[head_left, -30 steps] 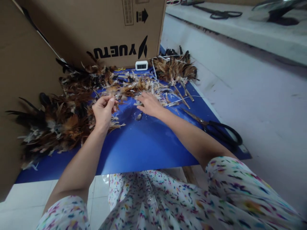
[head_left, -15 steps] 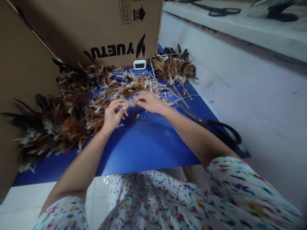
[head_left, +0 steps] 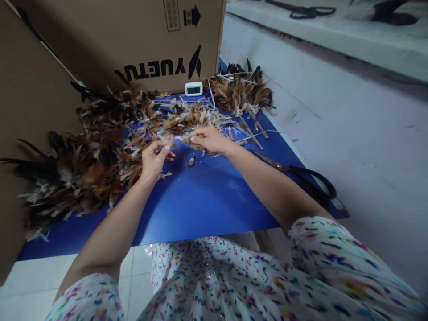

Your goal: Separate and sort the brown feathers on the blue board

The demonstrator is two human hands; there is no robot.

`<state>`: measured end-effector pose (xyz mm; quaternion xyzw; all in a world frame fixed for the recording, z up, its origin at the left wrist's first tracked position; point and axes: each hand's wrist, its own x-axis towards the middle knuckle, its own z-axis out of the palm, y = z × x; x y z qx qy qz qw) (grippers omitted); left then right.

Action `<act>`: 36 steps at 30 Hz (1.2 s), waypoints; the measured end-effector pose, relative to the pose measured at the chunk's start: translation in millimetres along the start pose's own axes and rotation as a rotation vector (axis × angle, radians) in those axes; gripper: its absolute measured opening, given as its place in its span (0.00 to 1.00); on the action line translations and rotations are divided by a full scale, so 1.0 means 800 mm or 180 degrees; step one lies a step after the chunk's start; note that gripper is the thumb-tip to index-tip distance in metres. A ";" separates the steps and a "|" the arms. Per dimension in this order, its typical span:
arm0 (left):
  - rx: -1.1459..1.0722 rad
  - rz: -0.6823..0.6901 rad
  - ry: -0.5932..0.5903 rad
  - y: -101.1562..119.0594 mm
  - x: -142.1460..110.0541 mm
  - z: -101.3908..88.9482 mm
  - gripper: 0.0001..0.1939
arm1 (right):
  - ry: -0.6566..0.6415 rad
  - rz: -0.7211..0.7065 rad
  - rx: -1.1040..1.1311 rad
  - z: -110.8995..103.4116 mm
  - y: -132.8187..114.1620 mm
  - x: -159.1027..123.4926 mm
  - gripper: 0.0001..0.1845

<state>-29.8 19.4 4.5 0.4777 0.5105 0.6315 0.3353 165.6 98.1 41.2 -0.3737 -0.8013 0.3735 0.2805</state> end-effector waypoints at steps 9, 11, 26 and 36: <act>0.0181 0.0346 -0.0428 0.009 -0.011 0.007 0.14 | -0.0544 0.0465 0.0635 -0.004 -0.022 -0.011 0.19; 0.0051 0.0212 -0.0465 0.011 -0.012 0.009 0.14 | -0.0642 0.0409 0.0612 -0.004 -0.020 -0.012 0.19; -0.0359 -0.0261 0.0068 0.009 -0.003 0.002 0.18 | -0.1077 0.0070 -0.0567 -0.040 -0.026 -0.014 0.10; 0.0078 0.0894 0.0971 0.031 -0.006 -0.002 0.16 | -0.0538 -0.1027 -0.0330 0.032 -0.050 0.000 0.17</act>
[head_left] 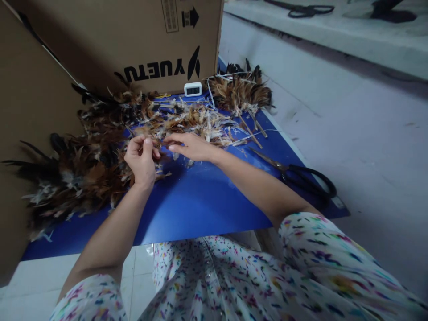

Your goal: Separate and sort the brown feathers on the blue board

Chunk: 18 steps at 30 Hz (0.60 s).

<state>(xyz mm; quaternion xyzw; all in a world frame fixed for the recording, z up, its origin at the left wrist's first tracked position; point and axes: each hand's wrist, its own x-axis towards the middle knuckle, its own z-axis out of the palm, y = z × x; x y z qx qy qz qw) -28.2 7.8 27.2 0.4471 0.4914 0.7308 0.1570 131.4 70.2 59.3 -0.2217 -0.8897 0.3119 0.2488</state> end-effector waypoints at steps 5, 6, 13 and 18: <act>-0.0141 0.0044 -0.0095 -0.001 -0.002 0.002 0.16 | 0.0059 0.0021 -0.1005 0.022 0.028 0.004 0.16; -0.0191 0.0026 -0.0126 -0.003 -0.002 0.002 0.16 | -0.0020 0.0021 -0.1219 0.027 0.035 0.003 0.16; -0.0412 -0.0268 -0.0241 -0.016 -0.001 0.003 0.17 | -0.0102 0.0035 -0.1995 0.052 0.055 -0.001 0.13; -0.0458 -0.0717 -0.0298 -0.023 -0.003 0.004 0.16 | 0.0017 0.0073 -0.1666 0.048 0.056 -0.001 0.09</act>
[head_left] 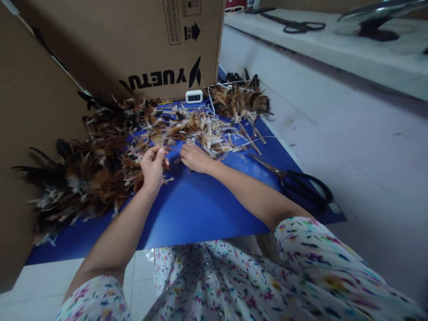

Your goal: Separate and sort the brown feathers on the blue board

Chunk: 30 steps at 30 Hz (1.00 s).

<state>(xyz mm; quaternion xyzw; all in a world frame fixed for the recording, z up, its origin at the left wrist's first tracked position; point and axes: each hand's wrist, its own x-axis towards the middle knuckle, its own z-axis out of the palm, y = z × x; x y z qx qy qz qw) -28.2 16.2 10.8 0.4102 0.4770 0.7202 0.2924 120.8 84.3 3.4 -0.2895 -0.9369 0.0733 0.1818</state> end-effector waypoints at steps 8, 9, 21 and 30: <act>0.0045 -0.0704 -0.0334 -0.003 -0.007 0.002 0.16 | 0.0690 0.0699 0.1754 -0.014 0.010 -0.011 0.02; 0.0032 -0.0731 -0.0359 -0.003 -0.008 0.003 0.16 | 0.0747 0.0737 0.1872 -0.014 0.010 -0.013 0.02; 0.0040 -0.1095 -0.0634 -0.013 -0.020 0.008 0.16 | 0.1054 0.0721 0.1845 -0.017 0.016 -0.037 0.10; 0.0264 -0.1183 -0.0849 -0.009 -0.010 0.020 0.15 | 0.1227 0.0701 0.1501 -0.025 0.020 -0.047 0.10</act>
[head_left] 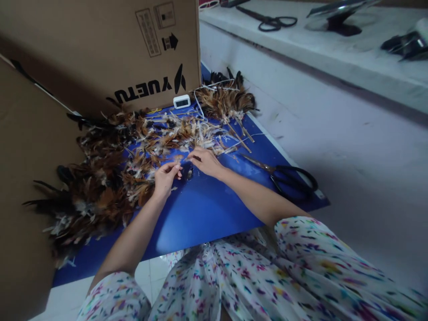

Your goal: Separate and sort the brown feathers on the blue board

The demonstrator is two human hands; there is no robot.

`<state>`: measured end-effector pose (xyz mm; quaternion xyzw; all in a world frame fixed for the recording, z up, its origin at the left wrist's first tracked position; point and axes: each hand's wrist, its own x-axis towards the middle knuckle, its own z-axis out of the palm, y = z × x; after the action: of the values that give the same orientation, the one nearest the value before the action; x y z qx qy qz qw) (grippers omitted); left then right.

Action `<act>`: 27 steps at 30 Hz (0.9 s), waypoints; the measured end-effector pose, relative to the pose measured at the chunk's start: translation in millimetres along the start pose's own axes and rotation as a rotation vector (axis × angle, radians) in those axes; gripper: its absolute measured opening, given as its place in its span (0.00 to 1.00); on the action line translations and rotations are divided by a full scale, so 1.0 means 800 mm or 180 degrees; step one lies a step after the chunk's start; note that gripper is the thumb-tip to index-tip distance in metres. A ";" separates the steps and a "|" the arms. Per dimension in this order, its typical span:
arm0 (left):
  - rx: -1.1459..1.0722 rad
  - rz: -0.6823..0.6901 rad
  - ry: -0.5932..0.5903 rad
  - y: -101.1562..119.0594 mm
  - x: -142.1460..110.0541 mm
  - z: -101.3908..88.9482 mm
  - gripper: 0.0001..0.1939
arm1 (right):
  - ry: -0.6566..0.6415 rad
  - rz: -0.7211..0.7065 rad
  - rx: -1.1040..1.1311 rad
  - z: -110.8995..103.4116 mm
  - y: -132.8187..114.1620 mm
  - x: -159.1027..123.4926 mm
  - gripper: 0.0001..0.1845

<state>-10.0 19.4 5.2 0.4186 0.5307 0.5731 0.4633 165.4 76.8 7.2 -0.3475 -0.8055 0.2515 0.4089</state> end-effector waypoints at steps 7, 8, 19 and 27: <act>0.0336 0.0180 -0.0169 0.003 0.016 0.010 0.12 | -0.0114 -0.0188 -0.0384 -0.004 -0.001 -0.008 0.09; 0.0388 0.0193 -0.0211 0.001 0.017 0.011 0.11 | -0.0129 -0.0200 -0.0447 -0.003 -0.001 -0.009 0.10; 0.0589 0.0081 -0.0278 -0.012 0.021 0.015 0.11 | -0.0204 -0.0278 -0.0838 0.005 0.008 -0.015 0.11; 0.0977 0.0229 -0.0331 -0.021 0.021 0.008 0.09 | -0.0254 -0.0594 -0.1434 0.009 0.006 -0.018 0.15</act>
<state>-6.3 37.5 -11.2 0.5323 0.5721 0.4791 0.3999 167.2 68.0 -7.1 -0.3438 -0.8853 0.0403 0.3104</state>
